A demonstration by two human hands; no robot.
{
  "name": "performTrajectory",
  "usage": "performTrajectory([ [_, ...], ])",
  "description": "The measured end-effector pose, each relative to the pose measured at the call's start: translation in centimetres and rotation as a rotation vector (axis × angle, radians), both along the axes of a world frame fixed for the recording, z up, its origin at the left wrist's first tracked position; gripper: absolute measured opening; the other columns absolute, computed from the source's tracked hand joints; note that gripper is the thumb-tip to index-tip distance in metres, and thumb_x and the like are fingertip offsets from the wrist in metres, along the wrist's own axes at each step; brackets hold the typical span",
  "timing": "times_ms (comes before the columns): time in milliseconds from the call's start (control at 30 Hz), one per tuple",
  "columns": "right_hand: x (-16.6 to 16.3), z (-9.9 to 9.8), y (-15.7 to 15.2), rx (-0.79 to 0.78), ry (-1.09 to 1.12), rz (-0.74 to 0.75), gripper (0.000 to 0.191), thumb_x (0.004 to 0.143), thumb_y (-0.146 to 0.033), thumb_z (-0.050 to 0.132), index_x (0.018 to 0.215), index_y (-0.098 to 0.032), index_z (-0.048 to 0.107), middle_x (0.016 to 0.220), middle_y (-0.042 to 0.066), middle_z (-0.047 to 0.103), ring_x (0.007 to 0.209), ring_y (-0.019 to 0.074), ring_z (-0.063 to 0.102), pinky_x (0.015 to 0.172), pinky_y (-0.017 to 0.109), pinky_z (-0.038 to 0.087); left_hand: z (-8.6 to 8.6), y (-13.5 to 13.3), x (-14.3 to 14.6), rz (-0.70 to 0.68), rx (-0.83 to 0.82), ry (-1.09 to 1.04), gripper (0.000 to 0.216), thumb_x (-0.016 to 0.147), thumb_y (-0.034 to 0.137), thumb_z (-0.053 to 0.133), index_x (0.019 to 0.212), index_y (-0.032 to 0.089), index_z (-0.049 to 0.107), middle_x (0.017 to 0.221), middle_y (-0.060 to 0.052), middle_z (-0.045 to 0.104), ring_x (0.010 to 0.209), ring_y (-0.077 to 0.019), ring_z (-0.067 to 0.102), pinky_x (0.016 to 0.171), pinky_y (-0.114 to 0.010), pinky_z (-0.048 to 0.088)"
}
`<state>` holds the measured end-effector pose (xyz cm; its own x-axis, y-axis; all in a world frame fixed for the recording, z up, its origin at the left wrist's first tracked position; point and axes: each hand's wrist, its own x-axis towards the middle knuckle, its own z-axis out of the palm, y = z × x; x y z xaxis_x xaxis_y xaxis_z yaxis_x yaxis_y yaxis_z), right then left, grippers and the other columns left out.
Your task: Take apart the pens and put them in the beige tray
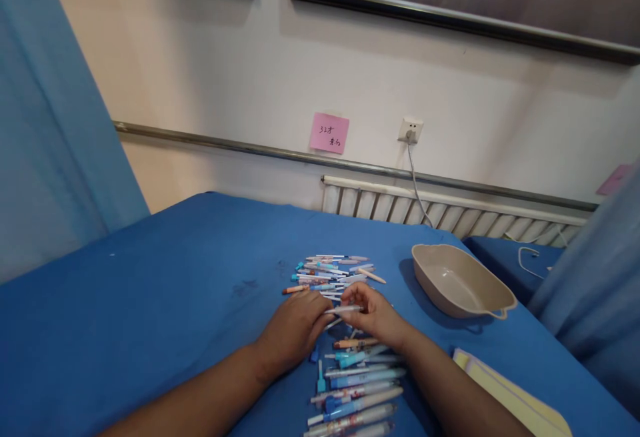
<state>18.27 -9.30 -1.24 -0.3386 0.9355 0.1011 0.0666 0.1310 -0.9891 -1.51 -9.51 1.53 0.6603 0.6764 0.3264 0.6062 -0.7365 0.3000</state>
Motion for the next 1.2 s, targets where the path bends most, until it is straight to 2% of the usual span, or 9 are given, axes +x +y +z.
performTrajectory([
  [133,0.02,-0.36,0.2,-0.086,-0.118,0.02,0.039,0.078,-0.056,0.05,0.071,-0.018,0.052,0.056,-0.003,0.052,0.044,0.0086,0.044,0.044,0.021,0.033,-0.14,0.11,-0.11,-0.005,0.009,-0.004,0.018,0.091,0.029,0.041,0.087,0.02,0.055,0.088,-0.004,0.059,0.083,-0.0186,0.053,0.073,-0.029,0.04],
  [300,0.1,-0.27,0.3,0.057,-0.016,-0.078,0.039,0.062,-0.047,0.071,0.082,-0.02,0.051,0.07,-0.003,0.055,0.059,0.0103,0.05,0.054,0.021,0.038,-0.03,0.23,-0.11,0.02,-0.001,-0.023,0.02,0.092,0.03,0.039,0.087,0.019,0.056,0.086,-0.004,0.06,0.08,-0.0184,0.054,0.071,-0.029,0.04],
  [500,-0.03,-0.5,0.36,0.03,-0.039,-0.081,0.032,0.08,-0.05,0.051,0.082,-0.018,0.054,0.06,-0.002,0.054,0.051,0.0105,0.048,0.051,0.023,0.039,0.12,0.17,-0.14,0.007,-0.01,-0.032,0.018,0.091,0.029,0.041,0.087,0.019,0.055,0.087,-0.004,0.06,0.081,-0.0183,0.054,0.072,-0.028,0.04],
  [633,0.06,-0.37,0.24,0.177,0.005,-0.142,0.039,0.068,-0.038,0.068,0.098,-0.02,0.053,0.085,0.002,0.058,0.075,0.0142,0.055,0.067,0.025,0.044,-0.05,0.27,-0.2,0.025,-0.009,-0.05,0.017,0.091,0.029,0.042,0.088,0.02,0.055,0.087,-0.004,0.06,0.081,-0.0185,0.054,0.072,-0.028,0.04],
  [700,0.15,-0.36,0.25,0.164,-0.008,-0.148,0.04,0.07,-0.04,0.066,0.102,-0.02,0.052,0.09,0.003,0.059,0.079,0.0151,0.056,0.069,0.026,0.044,-0.16,0.29,-0.19,0.028,-0.008,-0.046,0.017,0.091,0.029,0.041,0.087,0.02,0.055,0.086,-0.004,0.06,0.081,-0.0185,0.054,0.071,-0.028,0.04],
  [867,0.23,-0.77,0.47,0.058,-0.135,-0.127,0.031,0.083,-0.047,0.047,0.087,-0.018,0.058,0.057,-0.003,0.052,0.05,0.0111,0.048,0.051,0.023,0.039,-0.25,0.3,-0.17,0.02,-0.01,-0.041,0.017,0.09,0.03,0.042,0.088,0.019,0.055,0.088,-0.004,0.06,0.081,-0.0182,0.054,0.071,-0.028,0.04],
  [967,0.25,-0.82,0.51,0.199,-0.069,-0.202,0.036,0.072,-0.039,0.063,0.1,-0.019,0.055,0.082,0.001,0.059,0.071,0.0137,0.055,0.061,0.024,0.042,-0.2,0.35,-0.22,0.032,-0.024,-0.043,0.016,0.09,0.029,0.043,0.088,0.019,0.056,0.087,-0.004,0.061,0.081,-0.0184,0.054,0.071,-0.028,0.04],
  [1033,0.18,-0.75,0.49,0.203,-0.038,-0.205,0.044,0.069,-0.038,0.066,0.107,-0.02,0.052,0.095,0.004,0.059,0.079,0.0148,0.056,0.065,0.024,0.043,-0.2,0.35,-0.24,0.034,-0.032,-0.049,0.017,0.09,0.029,0.043,0.088,0.019,0.056,0.087,-0.004,0.061,0.081,-0.0185,0.055,0.071,-0.028,0.04],
  [1200,0.18,-0.55,0.7,0.019,-0.134,-0.161,0.032,0.079,-0.049,0.05,0.076,-0.018,0.057,0.054,-0.003,0.053,0.045,0.0091,0.046,0.045,0.021,0.036,-0.19,0.47,-0.33,0.023,-0.034,-0.043,0.017,0.09,0.03,0.043,0.088,0.019,0.056,0.088,-0.004,0.061,0.081,-0.0182,0.054,0.07,-0.028,0.04],
])
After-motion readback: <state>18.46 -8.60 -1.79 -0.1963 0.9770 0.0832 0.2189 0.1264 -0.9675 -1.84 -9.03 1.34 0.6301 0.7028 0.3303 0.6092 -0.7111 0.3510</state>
